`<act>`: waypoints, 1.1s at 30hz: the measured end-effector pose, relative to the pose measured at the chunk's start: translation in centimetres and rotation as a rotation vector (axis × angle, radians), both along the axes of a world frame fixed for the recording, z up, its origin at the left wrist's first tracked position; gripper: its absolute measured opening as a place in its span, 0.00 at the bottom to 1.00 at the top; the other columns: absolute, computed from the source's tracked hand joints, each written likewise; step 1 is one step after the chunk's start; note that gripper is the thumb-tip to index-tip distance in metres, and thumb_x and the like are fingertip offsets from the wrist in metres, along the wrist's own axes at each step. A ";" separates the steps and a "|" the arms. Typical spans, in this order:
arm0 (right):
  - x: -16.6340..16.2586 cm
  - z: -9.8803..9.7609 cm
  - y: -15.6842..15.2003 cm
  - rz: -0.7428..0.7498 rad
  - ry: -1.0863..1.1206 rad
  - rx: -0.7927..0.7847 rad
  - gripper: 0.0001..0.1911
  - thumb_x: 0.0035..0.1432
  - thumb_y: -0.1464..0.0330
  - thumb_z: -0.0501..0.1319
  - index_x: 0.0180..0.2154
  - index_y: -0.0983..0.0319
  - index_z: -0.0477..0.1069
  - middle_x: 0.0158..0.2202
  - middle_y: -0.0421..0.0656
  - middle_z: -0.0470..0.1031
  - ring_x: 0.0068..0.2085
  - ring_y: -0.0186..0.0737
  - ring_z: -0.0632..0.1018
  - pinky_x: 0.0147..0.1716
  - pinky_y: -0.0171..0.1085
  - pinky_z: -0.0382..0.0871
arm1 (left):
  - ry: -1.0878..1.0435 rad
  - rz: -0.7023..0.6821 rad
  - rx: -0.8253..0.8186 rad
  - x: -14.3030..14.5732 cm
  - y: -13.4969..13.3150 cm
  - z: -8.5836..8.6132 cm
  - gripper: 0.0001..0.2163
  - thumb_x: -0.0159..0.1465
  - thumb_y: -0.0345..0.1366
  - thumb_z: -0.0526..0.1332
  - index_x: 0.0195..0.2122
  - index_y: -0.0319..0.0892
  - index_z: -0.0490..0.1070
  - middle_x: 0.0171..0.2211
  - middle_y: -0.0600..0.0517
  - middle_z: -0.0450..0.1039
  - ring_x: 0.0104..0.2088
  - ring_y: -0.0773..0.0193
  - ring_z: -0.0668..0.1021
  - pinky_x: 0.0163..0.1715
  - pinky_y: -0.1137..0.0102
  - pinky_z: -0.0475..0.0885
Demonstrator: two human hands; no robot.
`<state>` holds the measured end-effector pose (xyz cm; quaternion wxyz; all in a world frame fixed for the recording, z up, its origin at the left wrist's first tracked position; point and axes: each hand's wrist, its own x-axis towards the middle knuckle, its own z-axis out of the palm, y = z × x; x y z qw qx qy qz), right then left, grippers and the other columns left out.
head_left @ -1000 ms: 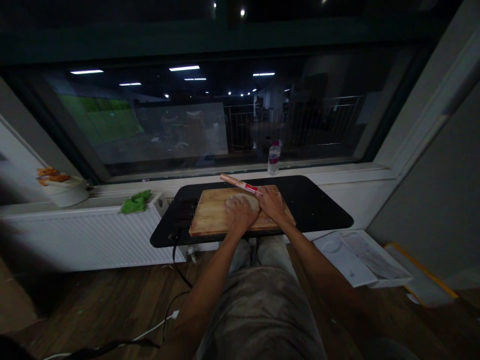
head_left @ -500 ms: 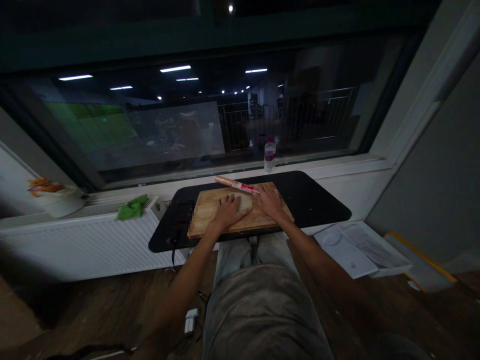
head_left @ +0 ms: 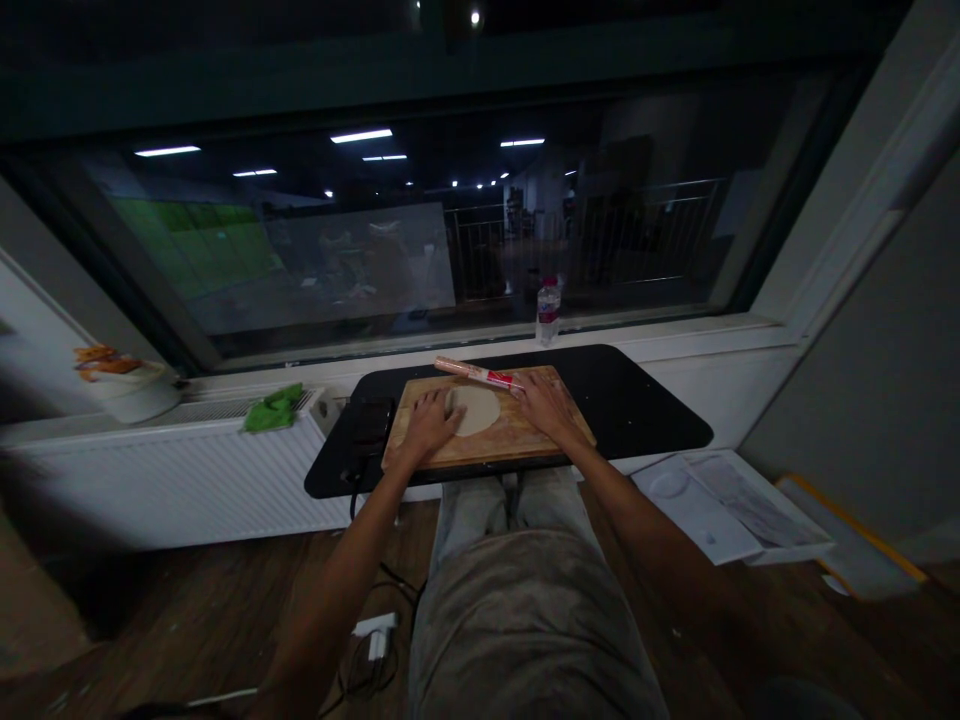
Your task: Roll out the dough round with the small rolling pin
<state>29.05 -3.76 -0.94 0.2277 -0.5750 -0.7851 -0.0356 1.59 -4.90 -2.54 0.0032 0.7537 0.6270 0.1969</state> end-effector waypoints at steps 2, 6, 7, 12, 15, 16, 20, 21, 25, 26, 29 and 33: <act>-0.1 0.2 -0.2 0.003 0.004 -0.008 0.23 0.85 0.63 0.50 0.71 0.58 0.72 0.70 0.54 0.78 0.70 0.57 0.75 0.70 0.55 0.64 | -0.020 0.021 -0.004 -0.2 -0.1 -0.2 0.28 0.80 0.52 0.59 0.74 0.40 0.69 0.73 0.37 0.74 0.74 0.43 0.72 0.76 0.50 0.65; -0.3 0.5 -0.5 0.008 0.009 -0.012 0.23 0.85 0.63 0.50 0.71 0.57 0.73 0.71 0.53 0.78 0.70 0.57 0.75 0.71 0.56 0.64 | -0.145 -0.071 -0.019 -1.0 -0.2 -0.5 0.34 0.78 0.55 0.61 0.78 0.41 0.64 0.73 0.38 0.73 0.73 0.45 0.74 0.73 0.54 0.69; -0.3 0.5 -0.5 0.005 0.007 -0.016 0.23 0.85 0.63 0.50 0.71 0.57 0.73 0.70 0.53 0.78 0.70 0.57 0.75 0.71 0.56 0.63 | -0.163 -0.098 -0.027 -1.2 -0.3 -0.5 0.35 0.77 0.55 0.62 0.79 0.41 0.63 0.73 0.38 0.73 0.74 0.45 0.73 0.73 0.54 0.69; -0.3 0.5 -0.5 0.024 0.007 -0.049 0.24 0.84 0.64 0.50 0.71 0.57 0.73 0.71 0.53 0.76 0.70 0.57 0.74 0.71 0.57 0.64 | -0.125 -0.193 -0.110 -1.6 0.2 -0.3 0.39 0.73 0.57 0.66 0.78 0.41 0.65 0.78 0.38 0.66 0.78 0.40 0.67 0.78 0.50 0.62; -0.1 0.2 -0.2 0.034 0.004 -0.052 0.24 0.83 0.65 0.50 0.71 0.57 0.74 0.71 0.54 0.76 0.70 0.58 0.74 0.71 0.57 0.63 | -0.115 -0.264 -0.135 -1.6 0.5 -0.4 0.38 0.73 0.58 0.65 0.79 0.43 0.65 0.80 0.40 0.63 0.81 0.42 0.64 0.82 0.50 0.54; -0.1 0.0 -0.1 0.035 -0.002 -0.049 0.24 0.83 0.65 0.51 0.71 0.58 0.74 0.71 0.54 0.76 0.69 0.58 0.74 0.71 0.57 0.63 | -0.124 -0.292 -0.137 -1.6 0.5 -0.4 0.38 0.73 0.58 0.65 0.78 0.44 0.66 0.80 0.41 0.63 0.81 0.43 0.63 0.82 0.50 0.53; 0.2 -0.3 0.2 0.039 -0.041 -0.033 0.23 0.81 0.65 0.53 0.69 0.58 0.76 0.70 0.53 0.77 0.68 0.57 0.75 0.70 0.53 0.63 | -0.327 -0.377 -0.095 -1.2 0.5 -0.6 0.31 0.73 0.57 0.66 0.72 0.45 0.75 0.76 0.41 0.71 0.76 0.44 0.72 0.79 0.51 0.62; 0.2 -0.3 0.2 0.037 -0.048 -0.031 0.23 0.81 0.65 0.53 0.69 0.58 0.77 0.70 0.53 0.78 0.67 0.57 0.76 0.70 0.53 0.63 | -0.411 -0.378 -0.054 -1.2 0.4 -0.6 0.27 0.75 0.56 0.64 0.68 0.45 0.78 0.73 0.41 0.75 0.73 0.44 0.76 0.77 0.51 0.66; 0.3 -0.4 0.4 0.047 -0.032 -0.023 0.23 0.81 0.65 0.54 0.69 0.57 0.77 0.68 0.52 0.80 0.65 0.56 0.78 0.69 0.51 0.65 | -0.583 -0.132 0.209 -1.7 0.4 -0.5 0.19 0.81 0.48 0.55 0.55 0.43 0.83 0.58 0.40 0.83 0.61 0.46 0.82 0.68 0.49 0.76; 0.3 -0.5 0.5 0.066 -0.026 -0.026 0.23 0.81 0.65 0.55 0.69 0.57 0.77 0.69 0.52 0.79 0.66 0.56 0.77 0.69 0.51 0.65 | -0.561 -0.037 0.269 -2.0 0.4 -0.5 0.18 0.81 0.46 0.56 0.53 0.43 0.82 0.56 0.40 0.83 0.61 0.46 0.81 0.68 0.48 0.76; 0.2 -0.6 0.7 0.133 -0.028 -0.049 0.23 0.80 0.65 0.57 0.69 0.58 0.78 0.70 0.52 0.78 0.70 0.55 0.75 0.71 0.51 0.64 | -0.431 0.105 0.361 -2.6 0.5 -0.5 0.14 0.80 0.41 0.56 0.52 0.44 0.81 0.58 0.41 0.80 0.64 0.45 0.78 0.70 0.47 0.73; 0.1 -0.7 0.6 0.177 -0.003 -0.046 0.21 0.81 0.65 0.58 0.66 0.60 0.80 0.67 0.53 0.81 0.69 0.53 0.76 0.71 0.49 0.64 | -0.245 -0.005 0.288 -1.9 0.4 -0.6 0.18 0.83 0.39 0.51 0.60 0.43 0.80 0.66 0.41 0.78 0.72 0.49 0.74 0.76 0.52 0.67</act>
